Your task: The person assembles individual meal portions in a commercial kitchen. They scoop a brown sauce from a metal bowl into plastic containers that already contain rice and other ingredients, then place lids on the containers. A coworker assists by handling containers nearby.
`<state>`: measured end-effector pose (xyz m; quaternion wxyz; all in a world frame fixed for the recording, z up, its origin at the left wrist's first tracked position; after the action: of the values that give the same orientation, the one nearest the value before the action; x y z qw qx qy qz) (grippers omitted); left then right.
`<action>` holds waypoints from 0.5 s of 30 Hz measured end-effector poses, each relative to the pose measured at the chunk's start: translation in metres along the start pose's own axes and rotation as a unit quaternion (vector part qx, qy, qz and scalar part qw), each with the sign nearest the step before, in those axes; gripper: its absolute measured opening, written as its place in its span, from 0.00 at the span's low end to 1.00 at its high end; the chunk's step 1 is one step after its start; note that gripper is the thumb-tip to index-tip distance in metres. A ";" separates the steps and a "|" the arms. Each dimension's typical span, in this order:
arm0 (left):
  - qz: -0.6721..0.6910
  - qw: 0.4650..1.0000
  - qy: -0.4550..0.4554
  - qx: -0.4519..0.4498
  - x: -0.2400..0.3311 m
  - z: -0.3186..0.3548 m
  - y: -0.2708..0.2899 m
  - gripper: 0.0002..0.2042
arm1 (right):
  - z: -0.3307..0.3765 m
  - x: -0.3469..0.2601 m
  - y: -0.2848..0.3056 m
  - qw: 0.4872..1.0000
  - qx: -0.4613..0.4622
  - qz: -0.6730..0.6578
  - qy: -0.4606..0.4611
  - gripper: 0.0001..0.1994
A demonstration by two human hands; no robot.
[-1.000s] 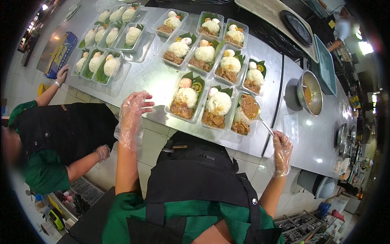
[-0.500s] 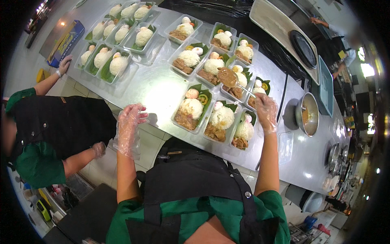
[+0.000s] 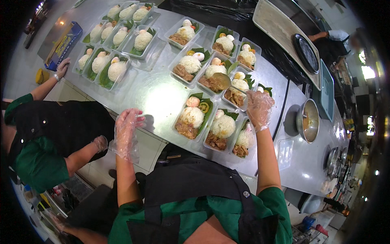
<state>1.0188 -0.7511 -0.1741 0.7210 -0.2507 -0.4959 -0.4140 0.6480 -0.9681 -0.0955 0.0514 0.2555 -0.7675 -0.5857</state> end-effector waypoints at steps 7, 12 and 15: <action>-0.020 1.000 0.003 -0.008 0.011 -0.014 -0.019 0.14 | 0.007 0.040 -0.026 0.984 -0.030 -0.146 -0.095 0.08; -0.031 0.999 -0.004 -0.005 0.012 -0.024 -0.018 0.14 | -0.003 0.076 -0.043 0.892 -0.124 -0.360 -0.242 0.10; -0.027 0.999 -0.013 -0.024 0.015 -0.030 -0.023 0.15 | -0.036 0.088 -0.034 0.915 -0.071 -0.349 -0.189 0.12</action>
<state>1.0174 -0.7915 -0.1730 0.6968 -0.2602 -0.5017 -0.4417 0.5965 -1.0459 -0.1349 -0.2846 0.3874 -0.5813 -0.6565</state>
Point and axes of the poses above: each hand's wrist, its own z-axis away from the middle knuckle, its own y-axis out of the back of the hand, x = y × z, the point moved 7 cm from there along -z, towards the middle knuckle, and after that the axes turned 9 degrees about -z, right-handed, at the moved point
